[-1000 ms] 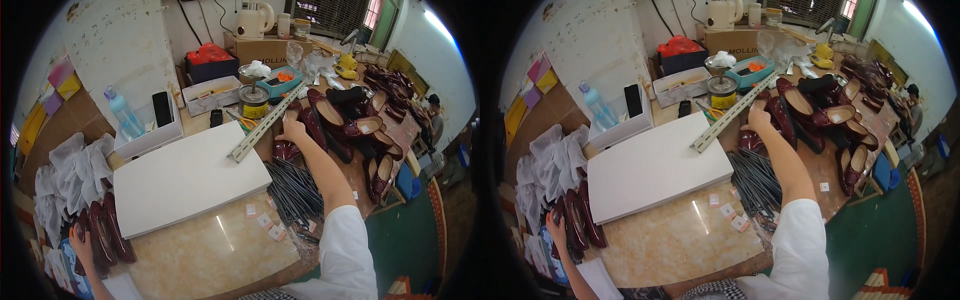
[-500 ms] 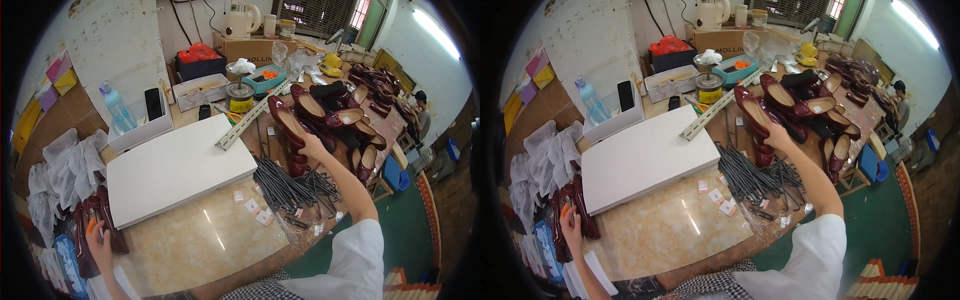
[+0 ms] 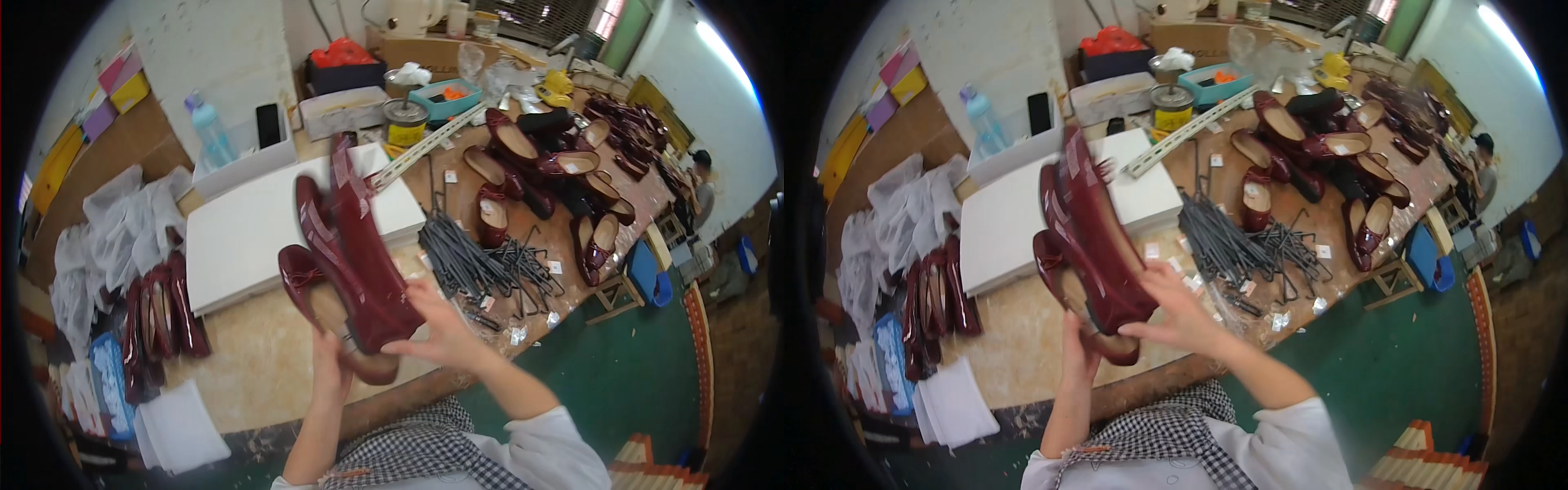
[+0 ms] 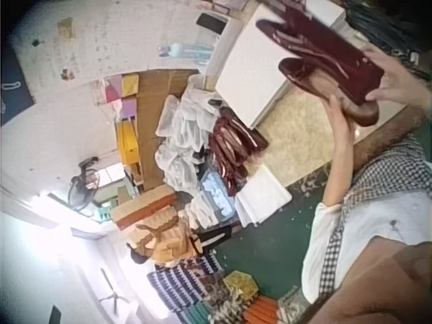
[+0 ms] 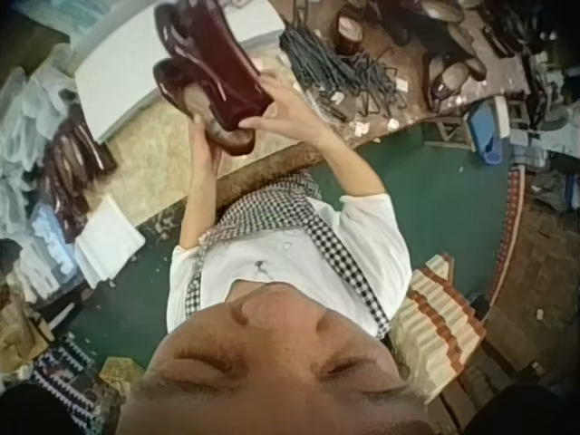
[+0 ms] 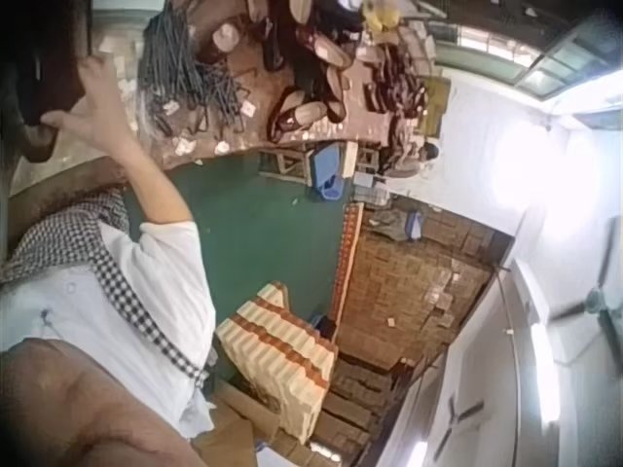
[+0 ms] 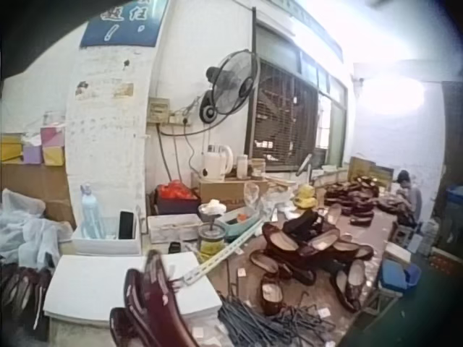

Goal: The person cleans a pair of maroon patent leather shoes using a white cloth and a small brush. They wipe the exterior surfaces and brush the interior insoles, handling the shoes one at a time on a workbench. The person also retrieves a bundle of black hangers from a sack on the floor and places them on the table.

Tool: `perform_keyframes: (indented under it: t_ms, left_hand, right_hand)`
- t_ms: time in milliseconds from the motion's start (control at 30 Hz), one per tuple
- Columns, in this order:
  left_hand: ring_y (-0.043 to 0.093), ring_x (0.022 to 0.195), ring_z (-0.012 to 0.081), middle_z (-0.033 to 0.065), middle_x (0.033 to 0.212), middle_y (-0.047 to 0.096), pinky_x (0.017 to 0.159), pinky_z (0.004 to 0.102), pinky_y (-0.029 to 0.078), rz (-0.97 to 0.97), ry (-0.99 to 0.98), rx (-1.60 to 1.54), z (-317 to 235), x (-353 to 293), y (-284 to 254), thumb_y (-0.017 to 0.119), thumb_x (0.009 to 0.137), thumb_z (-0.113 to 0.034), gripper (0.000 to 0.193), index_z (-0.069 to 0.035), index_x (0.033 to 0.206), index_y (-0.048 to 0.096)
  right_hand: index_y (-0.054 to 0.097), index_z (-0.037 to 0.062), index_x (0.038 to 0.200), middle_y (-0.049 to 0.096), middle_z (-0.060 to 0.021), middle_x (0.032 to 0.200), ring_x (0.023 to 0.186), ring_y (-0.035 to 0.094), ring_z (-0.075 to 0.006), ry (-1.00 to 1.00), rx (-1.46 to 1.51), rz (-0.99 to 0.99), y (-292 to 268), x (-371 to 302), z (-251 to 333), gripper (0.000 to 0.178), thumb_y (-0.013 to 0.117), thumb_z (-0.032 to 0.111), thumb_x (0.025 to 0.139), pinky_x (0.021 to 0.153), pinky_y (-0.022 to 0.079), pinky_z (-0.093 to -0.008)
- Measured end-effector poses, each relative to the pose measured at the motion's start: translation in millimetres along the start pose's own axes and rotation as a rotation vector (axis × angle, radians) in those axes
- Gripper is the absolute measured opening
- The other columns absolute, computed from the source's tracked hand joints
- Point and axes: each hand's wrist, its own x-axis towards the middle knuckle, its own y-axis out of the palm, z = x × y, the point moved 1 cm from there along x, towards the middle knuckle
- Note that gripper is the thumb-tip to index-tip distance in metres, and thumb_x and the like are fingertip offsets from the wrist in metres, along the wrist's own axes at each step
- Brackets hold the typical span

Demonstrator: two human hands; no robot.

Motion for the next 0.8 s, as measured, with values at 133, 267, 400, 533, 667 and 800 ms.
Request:
perform_keyframes:
  t_ms: [133, 267, 400, 533, 667, 800]
  left_hand:
    - [0.050, 0.115, 0.0212, 0.0133, 0.125, 0.051, 0.098, 0.0362, 0.041, -0.240, 0.026, 0.368, -30, -36, -48, 0.057, 0.085, -0.016, 0.057, 0.001, 0.135, 0.035]
    - [0.048, 0.117, 0.0236, 0.0161, 0.125, 0.050, 0.100, 0.0354, 0.038, -0.427, 0.111, 0.421, -6, -41, -117, 0.057, 0.083, -0.009, 0.064, 0.003, 0.140, 0.031]
    - [0.032, 0.128, 0.0382, 0.0236, 0.141, 0.032, 0.106, 0.0417, 0.027, -0.671, 0.663, 1.339, -30, -49, -112, 0.064, 0.080, -0.013, 0.066, 0.000, 0.139, 0.037]
    - [0.026, 0.132, 0.0404, 0.0238, 0.145, 0.028, 0.107, 0.0484, 0.024, -0.305, 0.793, 1.689, -90, -2, -80, 0.067, 0.080, -0.020, 0.070, -0.009, 0.142, 0.037]
    - [0.011, 0.140, 0.0434, 0.0239, 0.149, 0.022, 0.107, 0.0641, 0.013, -0.167, 0.836, 1.911, -114, 136, -26, 0.056, 0.087, -0.045, 0.065, -0.020, 0.144, 0.036]
    - [0.014, 0.139, 0.0432, 0.0235, 0.145, 0.031, 0.103, 0.0711, 0.013, -0.244, 0.367, 2.162, -108, 215, -63, 0.050, 0.089, -0.049, 0.064, -0.021, 0.144, 0.035]
  right_hand:
    - [0.060, 0.0014, 0.107, 0.057, -0.0115, 0.103, 0.101, 0.047, -0.0320, 0.088, -0.066, 0.185, 41, -19, 5, 0.042, 0.076, 0.022, 0.074, 0.090, 0.040, -0.0376]
    - [0.062, 0.0019, 0.096, 0.057, -0.0114, 0.091, 0.097, 0.047, -0.0300, 0.270, -0.022, 0.443, 96, -35, -35, 0.022, 0.067, 0.018, 0.083, 0.083, 0.041, -0.0376]
    - [0.062, -0.0010, 0.086, 0.050, -0.0113, 0.072, 0.075, 0.048, -0.0273, 0.295, 0.094, 0.134, 59, -16, -2, 0.011, 0.062, 0.010, 0.084, 0.069, 0.042, -0.0343]
    - [0.059, 0.0032, 0.078, 0.052, -0.0086, 0.077, 0.081, 0.051, -0.0273, -0.078, -0.513, 0.416, 23, -47, -19, 0.012, 0.066, 0.013, 0.078, 0.074, 0.044, -0.0360]
    - [0.057, 0.0062, 0.076, 0.053, -0.0073, 0.082, 0.086, 0.051, -0.0274, -0.109, -0.482, 0.622, 45, -66, -38, 0.016, 0.068, 0.018, 0.075, 0.078, 0.045, -0.0364]
    - [0.063, 0.0051, 0.093, 0.057, -0.0102, 0.096, 0.095, 0.053, -0.0286, 0.011, -0.367, 0.540, 43, -58, -20, 0.022, 0.069, 0.019, 0.077, 0.084, 0.046, -0.0359]
